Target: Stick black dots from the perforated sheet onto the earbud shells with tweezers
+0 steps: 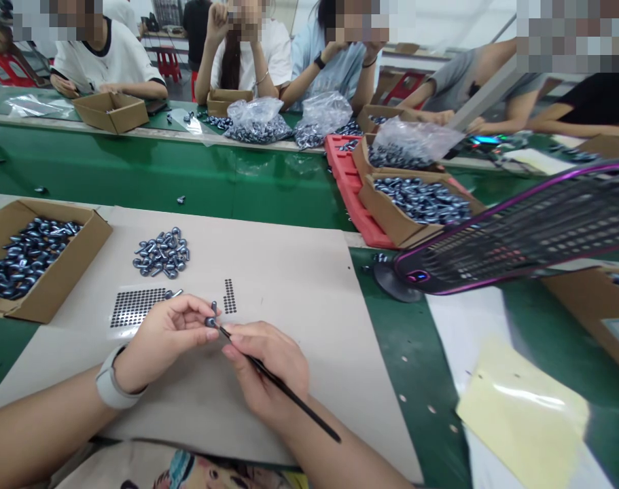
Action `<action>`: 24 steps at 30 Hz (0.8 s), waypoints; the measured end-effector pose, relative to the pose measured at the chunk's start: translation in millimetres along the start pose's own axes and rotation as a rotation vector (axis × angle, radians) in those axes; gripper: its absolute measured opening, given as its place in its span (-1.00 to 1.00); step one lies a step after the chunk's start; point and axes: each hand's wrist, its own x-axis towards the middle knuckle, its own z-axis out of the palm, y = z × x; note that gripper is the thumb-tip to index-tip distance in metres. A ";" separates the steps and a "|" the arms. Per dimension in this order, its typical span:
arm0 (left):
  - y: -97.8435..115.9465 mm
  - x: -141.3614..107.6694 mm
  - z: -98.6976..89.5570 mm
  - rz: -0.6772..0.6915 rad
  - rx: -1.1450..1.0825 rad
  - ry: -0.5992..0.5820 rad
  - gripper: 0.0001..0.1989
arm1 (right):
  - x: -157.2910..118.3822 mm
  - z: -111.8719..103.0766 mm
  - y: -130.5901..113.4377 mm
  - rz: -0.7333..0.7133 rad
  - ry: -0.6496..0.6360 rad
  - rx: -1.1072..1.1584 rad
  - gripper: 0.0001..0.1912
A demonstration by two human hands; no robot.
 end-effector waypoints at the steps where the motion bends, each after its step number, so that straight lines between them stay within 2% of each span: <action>1: 0.9 0.3 0.0 -0.011 -0.001 0.004 -0.76 | 0.0 0.1 -0.1 -0.002 0.000 0.001 -0.75; 10: 3.0 0.0 1.9 -0.054 -0.026 0.019 -0.75 | 0.0 0.5 0.1 -0.017 -0.018 0.026 -0.70; 24: 1.7 0.0 0.1 0.009 0.031 0.037 -0.76 | 0.3 1.0 0.8 -0.025 0.011 0.025 -0.72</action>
